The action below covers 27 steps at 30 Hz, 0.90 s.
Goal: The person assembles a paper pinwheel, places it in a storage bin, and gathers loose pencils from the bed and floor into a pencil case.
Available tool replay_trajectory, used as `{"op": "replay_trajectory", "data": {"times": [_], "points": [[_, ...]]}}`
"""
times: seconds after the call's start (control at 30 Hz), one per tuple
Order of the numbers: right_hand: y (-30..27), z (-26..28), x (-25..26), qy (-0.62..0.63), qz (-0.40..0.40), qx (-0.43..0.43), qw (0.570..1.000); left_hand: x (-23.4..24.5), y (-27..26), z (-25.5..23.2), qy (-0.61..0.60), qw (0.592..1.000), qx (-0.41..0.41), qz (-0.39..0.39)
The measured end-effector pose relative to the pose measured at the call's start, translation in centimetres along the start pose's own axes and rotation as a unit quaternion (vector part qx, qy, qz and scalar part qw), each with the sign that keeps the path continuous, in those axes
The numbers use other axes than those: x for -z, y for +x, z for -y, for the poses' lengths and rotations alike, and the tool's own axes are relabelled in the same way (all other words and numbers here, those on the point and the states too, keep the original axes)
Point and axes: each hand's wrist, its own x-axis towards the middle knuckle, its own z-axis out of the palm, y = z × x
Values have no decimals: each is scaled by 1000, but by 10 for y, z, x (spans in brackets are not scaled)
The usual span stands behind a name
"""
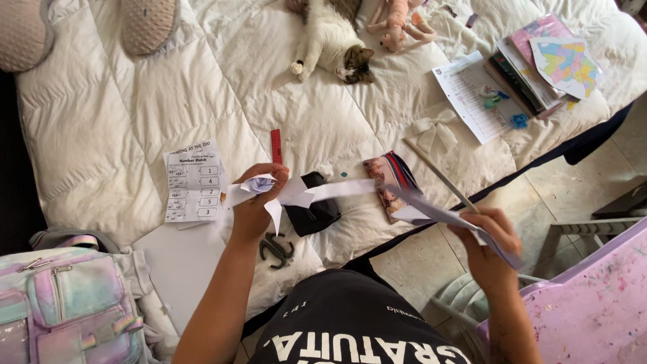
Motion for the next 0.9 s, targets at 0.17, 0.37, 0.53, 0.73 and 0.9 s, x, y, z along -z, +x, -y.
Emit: {"op": "replay_trajectory", "data": {"times": [0.17, 0.37, 0.53, 0.73, 0.9], "points": [[-18, -17, -42, 185, 35, -83, 979, -36, -3, 27, 192, 981, 20, 35], [-11, -7, -49, 239, 142, -115, 954, -86, 30, 17, 32, 987, 117, 104], [-5, 7, -45, 286, 160, -124, 937, -102, 39, 8, 6, 974, 174, 148], [-5, 19, -35, 213, 208, -132, 946, -113, 43, 2, 44, 976, 117, 181], [-4, 9, -38, 275, 234, -82, 929, -123, 44, -5, 26, 979, 123, 162]]}}
